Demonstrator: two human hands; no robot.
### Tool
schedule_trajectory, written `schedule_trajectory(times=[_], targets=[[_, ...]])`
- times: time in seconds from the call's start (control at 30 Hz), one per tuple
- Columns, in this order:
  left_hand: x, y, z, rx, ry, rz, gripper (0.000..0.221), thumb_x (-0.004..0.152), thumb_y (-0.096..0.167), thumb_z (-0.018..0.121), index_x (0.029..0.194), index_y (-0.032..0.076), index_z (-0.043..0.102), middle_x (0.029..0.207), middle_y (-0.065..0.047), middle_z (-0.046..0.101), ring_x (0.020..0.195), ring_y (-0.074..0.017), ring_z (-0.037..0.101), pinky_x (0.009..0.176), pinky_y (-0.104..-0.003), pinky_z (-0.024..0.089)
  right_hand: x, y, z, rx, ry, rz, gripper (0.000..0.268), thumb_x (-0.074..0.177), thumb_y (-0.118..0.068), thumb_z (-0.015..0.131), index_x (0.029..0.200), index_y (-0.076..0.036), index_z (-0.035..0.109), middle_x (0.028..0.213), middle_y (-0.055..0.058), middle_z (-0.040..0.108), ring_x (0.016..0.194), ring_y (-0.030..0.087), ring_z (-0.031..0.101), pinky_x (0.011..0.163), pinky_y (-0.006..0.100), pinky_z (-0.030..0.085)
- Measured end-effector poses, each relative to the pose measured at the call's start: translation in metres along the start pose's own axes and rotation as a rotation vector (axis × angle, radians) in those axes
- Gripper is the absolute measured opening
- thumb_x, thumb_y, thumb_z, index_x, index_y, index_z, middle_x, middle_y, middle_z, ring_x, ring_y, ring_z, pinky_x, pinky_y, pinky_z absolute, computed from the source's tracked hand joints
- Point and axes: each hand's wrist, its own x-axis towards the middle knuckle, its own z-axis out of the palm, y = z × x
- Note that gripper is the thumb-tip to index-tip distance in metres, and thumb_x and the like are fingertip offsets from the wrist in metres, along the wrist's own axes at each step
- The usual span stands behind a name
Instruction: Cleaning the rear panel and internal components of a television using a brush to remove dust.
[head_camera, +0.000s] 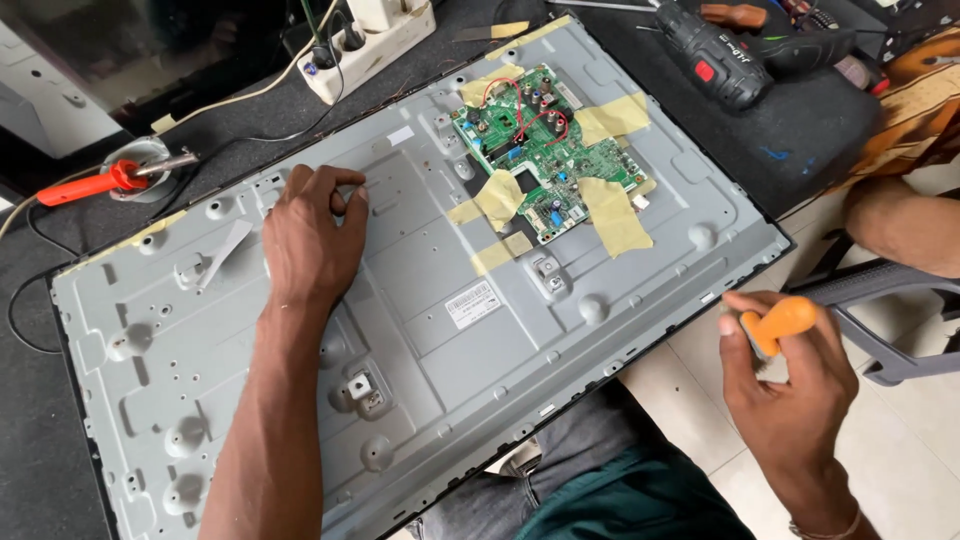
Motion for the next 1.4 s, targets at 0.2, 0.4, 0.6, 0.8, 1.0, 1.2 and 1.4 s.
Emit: schedule_trajectory(times=[0.2,0.4,0.6,0.8,1.0,1.2,1.4], targets=[[0.000,0.003,-0.001,-0.003,-0.027,-0.033,0.016,0.096,0.019,0.065,0.109,0.021,0.074,0.093,-0.001,0.054,0.072,-0.0253,0.057,0.061,-0.044,0.045,0.006,-0.033,0.023,0.316,-0.009,0.029,0.023,0.095,-0.001,0.072,0.115,0.006,0.065,0.116,0.022,0.063,0.117,0.031,0.062,0.099,0.034,0.059],[0.000,0.006,-0.002,-0.021,-0.015,-0.031,0.017,0.096,0.018,0.065,0.110,0.021,0.074,0.093,-0.001,0.053,0.071,-0.0239,0.056,0.062,-0.044,0.045,0.002,-0.037,0.044,0.456,-0.121,-0.256,0.023,0.091,0.003,0.073,0.113,-0.005,0.074,0.114,0.012,0.070,0.110,0.025,0.070,0.100,0.033,0.066],[-0.001,0.003,-0.002,-0.005,-0.017,-0.026,0.017,0.096,0.020,0.065,0.111,0.021,0.073,0.094,-0.002,0.054,0.074,-0.0264,0.057,0.062,-0.046,0.046,0.013,0.007,0.035,0.391,-0.118,-0.121,0.029,0.089,0.019,0.069,0.113,0.004,0.070,0.118,0.021,0.074,0.117,0.034,0.073,0.110,0.039,0.060],[-0.001,0.005,-0.001,-0.007,-0.017,-0.014,0.016,0.096,0.018,0.066,0.109,0.021,0.074,0.092,-0.001,0.053,0.069,-0.0234,0.054,0.062,-0.044,0.045,0.007,-0.010,0.031,0.377,-0.207,-0.157,0.033,0.089,0.010,0.069,0.121,0.001,0.067,0.125,0.018,0.072,0.124,0.034,0.069,0.116,0.042,0.056],[-0.002,0.003,-0.002,-0.009,-0.003,0.004,0.017,0.097,0.017,0.066,0.111,0.020,0.074,0.092,-0.002,0.054,0.068,-0.0240,0.055,0.060,-0.045,0.045,0.000,0.004,0.040,0.398,-0.235,-0.155,0.028,0.092,0.006,0.065,0.119,0.000,0.068,0.130,0.016,0.070,0.130,0.031,0.064,0.122,0.044,0.049],[-0.003,0.002,0.001,0.006,0.048,-0.022,0.010,0.098,0.019,0.072,0.107,0.019,0.077,0.081,0.002,0.052,0.071,-0.0199,0.064,0.076,-0.041,0.052,0.037,0.019,0.030,0.424,-0.101,-0.107,0.021,0.093,0.009,0.063,0.111,0.004,0.073,0.113,0.016,0.075,0.111,0.036,0.072,0.108,0.049,0.053],[-0.004,0.002,-0.002,0.000,0.063,0.001,0.010,0.098,0.017,0.072,0.106,0.018,0.077,0.080,0.002,0.051,0.070,-0.0205,0.063,0.075,-0.041,0.052,0.020,0.008,0.043,0.360,-0.121,-0.150,0.019,0.093,0.004,0.068,0.111,0.001,0.073,0.114,0.016,0.073,0.114,0.038,0.070,0.108,0.050,0.051]])
